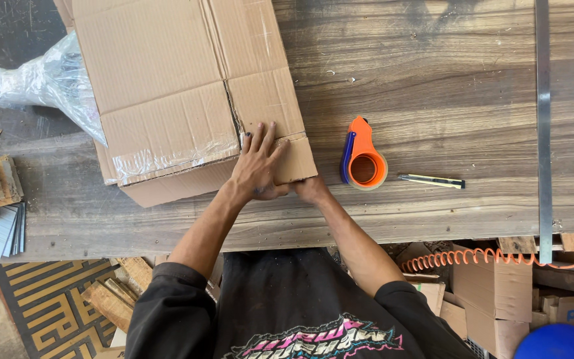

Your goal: The person packages an oval sign by wrapping it in bubble wrap, folding a cardboard box around it, and securing the box with packing tape using a tape dispenser.

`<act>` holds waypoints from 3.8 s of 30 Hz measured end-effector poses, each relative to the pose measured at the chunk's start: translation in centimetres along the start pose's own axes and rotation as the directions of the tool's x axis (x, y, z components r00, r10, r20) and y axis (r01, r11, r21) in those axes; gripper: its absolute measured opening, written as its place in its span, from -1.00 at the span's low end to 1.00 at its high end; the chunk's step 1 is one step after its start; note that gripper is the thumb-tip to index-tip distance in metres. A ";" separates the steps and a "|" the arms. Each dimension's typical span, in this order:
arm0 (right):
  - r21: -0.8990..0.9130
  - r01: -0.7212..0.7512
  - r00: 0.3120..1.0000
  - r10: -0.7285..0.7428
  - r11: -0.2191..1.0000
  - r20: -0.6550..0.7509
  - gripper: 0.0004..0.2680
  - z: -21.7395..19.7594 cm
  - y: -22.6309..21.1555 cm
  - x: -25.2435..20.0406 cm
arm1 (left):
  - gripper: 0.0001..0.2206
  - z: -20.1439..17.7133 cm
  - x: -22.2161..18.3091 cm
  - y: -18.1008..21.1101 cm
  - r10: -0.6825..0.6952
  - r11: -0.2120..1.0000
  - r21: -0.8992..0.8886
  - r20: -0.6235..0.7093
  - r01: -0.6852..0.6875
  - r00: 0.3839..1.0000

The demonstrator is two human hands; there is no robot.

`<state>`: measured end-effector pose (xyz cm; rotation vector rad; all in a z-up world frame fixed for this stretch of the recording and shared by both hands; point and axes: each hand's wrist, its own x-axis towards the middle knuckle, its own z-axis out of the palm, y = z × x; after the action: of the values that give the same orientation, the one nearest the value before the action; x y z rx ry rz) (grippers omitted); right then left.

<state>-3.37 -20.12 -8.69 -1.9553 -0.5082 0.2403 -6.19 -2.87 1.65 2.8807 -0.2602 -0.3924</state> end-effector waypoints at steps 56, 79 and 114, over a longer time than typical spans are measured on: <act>-0.702 0.546 0.817 -0.479 0.458 0.322 -0.33 -4.8 2.9 2.6 | -0.17 3.5 3.7 -2.4 -0.019 0.999 0.043 -0.187 0.028 0.982; -0.746 0.538 0.822 -0.441 0.393 0.360 -0.24 -3.4 3.9 1.9 | -0.03 8.0 0.3 -10.0 -0.191 0.973 0.091 -0.198 0.212 0.961; -0.696 0.649 0.651 -0.697 0.307 0.299 -0.79 -4.3 4.6 8.8 | -0.17 5.7 1.2 -7.8 -0.172 0.974 0.117 -0.184 0.195 0.968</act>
<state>7.26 -21.23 -10.49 -2.3015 -1.5630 -0.7249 -5.50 3.29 -5.87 3.0591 0.0120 -0.1574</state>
